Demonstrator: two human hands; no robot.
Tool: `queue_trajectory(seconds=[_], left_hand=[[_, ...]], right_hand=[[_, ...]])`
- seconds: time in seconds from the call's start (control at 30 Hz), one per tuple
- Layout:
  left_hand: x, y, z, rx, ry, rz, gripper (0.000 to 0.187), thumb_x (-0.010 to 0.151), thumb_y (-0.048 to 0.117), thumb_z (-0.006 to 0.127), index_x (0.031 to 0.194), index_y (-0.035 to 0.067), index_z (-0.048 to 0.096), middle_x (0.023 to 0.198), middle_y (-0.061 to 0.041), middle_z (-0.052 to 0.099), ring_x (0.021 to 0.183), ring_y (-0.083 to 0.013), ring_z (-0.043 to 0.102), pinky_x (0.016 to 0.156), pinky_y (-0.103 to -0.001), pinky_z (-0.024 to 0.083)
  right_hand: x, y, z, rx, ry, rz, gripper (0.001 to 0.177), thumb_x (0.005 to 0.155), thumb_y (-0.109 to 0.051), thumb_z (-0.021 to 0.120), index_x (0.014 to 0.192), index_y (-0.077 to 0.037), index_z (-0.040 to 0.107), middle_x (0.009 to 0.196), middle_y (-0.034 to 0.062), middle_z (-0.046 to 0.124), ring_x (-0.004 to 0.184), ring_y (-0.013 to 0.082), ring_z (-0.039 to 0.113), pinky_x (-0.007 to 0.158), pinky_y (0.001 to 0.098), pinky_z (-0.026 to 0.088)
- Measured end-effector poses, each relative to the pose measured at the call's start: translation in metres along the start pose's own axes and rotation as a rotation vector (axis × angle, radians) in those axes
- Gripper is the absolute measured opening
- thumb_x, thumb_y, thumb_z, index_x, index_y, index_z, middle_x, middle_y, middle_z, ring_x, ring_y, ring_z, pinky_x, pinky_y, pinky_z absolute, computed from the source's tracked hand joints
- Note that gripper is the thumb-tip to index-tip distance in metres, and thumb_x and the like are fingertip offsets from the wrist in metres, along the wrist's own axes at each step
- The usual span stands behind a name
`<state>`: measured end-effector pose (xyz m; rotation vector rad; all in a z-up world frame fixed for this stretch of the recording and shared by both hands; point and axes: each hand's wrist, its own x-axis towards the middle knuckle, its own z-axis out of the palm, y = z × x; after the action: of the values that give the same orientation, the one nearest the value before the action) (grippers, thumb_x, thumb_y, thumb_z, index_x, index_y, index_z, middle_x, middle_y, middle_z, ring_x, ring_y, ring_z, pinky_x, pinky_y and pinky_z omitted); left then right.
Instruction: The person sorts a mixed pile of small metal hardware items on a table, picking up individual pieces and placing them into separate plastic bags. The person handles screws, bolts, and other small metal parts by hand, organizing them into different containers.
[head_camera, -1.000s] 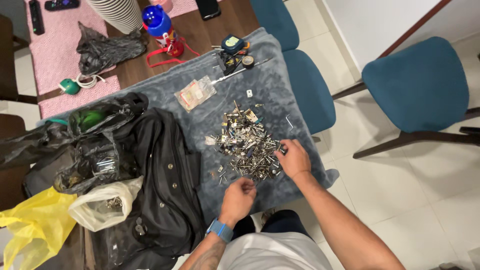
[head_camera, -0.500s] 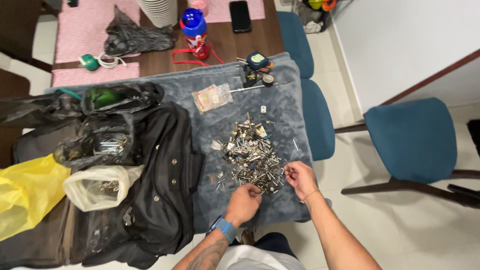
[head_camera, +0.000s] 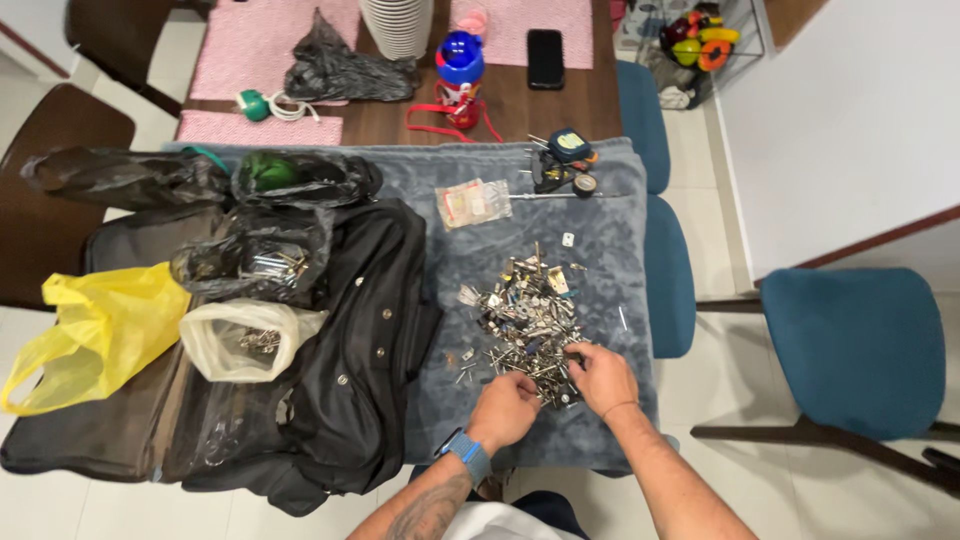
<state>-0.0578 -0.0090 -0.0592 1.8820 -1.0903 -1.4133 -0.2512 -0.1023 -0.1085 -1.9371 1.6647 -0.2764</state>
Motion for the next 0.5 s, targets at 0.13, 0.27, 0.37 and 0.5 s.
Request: queue_trajectory(seconds=[0.13,0.27,0.37,0.5], left_hand=[[0.002,0.003,-0.001,-0.035,0.019,0.013,0.025,0.080,0.018,0.070,0.101,0.004,0.073,0.092,-0.011,0.078,0.089,-0.0254,0.076,0.084,-0.035,0.058],[0.005,0.005,-0.002,-0.039,0.008,0.014,0.024,0.081,0.018,0.071,0.101,0.004,0.073,0.092,-0.011,0.078,0.089,-0.0250,0.076,0.084,-0.035,0.058],[0.002,-0.001,-0.003,-0.022,0.017,0.014,0.025,0.080,0.018,0.072,0.101,0.005,0.073,0.092,-0.011,0.078,0.090,-0.0250,0.076,0.084,-0.035,0.058],[0.005,-0.007,-0.006,-0.010,0.024,-0.004,0.025,0.080,0.018,0.072,0.102,0.005,0.073,0.092,-0.011,0.078,0.089,-0.0246,0.076,0.083,-0.035,0.058]], right_hand=[[-0.003,-0.025,-0.018,-0.200,0.001,-0.160,0.021,0.086,-0.024,0.074,0.106,-0.027,0.078,0.091,0.0044,0.066,0.085,0.0301,0.068,0.074,0.0431,0.055],[0.005,-0.026,-0.024,-0.328,-0.057,-0.139,0.020,0.084,-0.025,0.075,0.104,-0.027,0.078,0.099,0.0023,0.065,0.089,0.0297,0.069,0.078,0.0440,0.055],[0.010,-0.017,-0.019,-0.272,-0.059,-0.123,0.016,0.082,-0.025,0.078,0.099,-0.024,0.079,0.102,0.0023,0.066,0.090,0.0293,0.069,0.078,0.0434,0.055],[0.011,-0.004,-0.017,0.032,0.140,-0.242,0.012,0.077,-0.021,0.081,0.089,-0.019,0.078,0.102,0.0004,0.070,0.091,0.0279,0.070,0.080,0.0397,0.057]])
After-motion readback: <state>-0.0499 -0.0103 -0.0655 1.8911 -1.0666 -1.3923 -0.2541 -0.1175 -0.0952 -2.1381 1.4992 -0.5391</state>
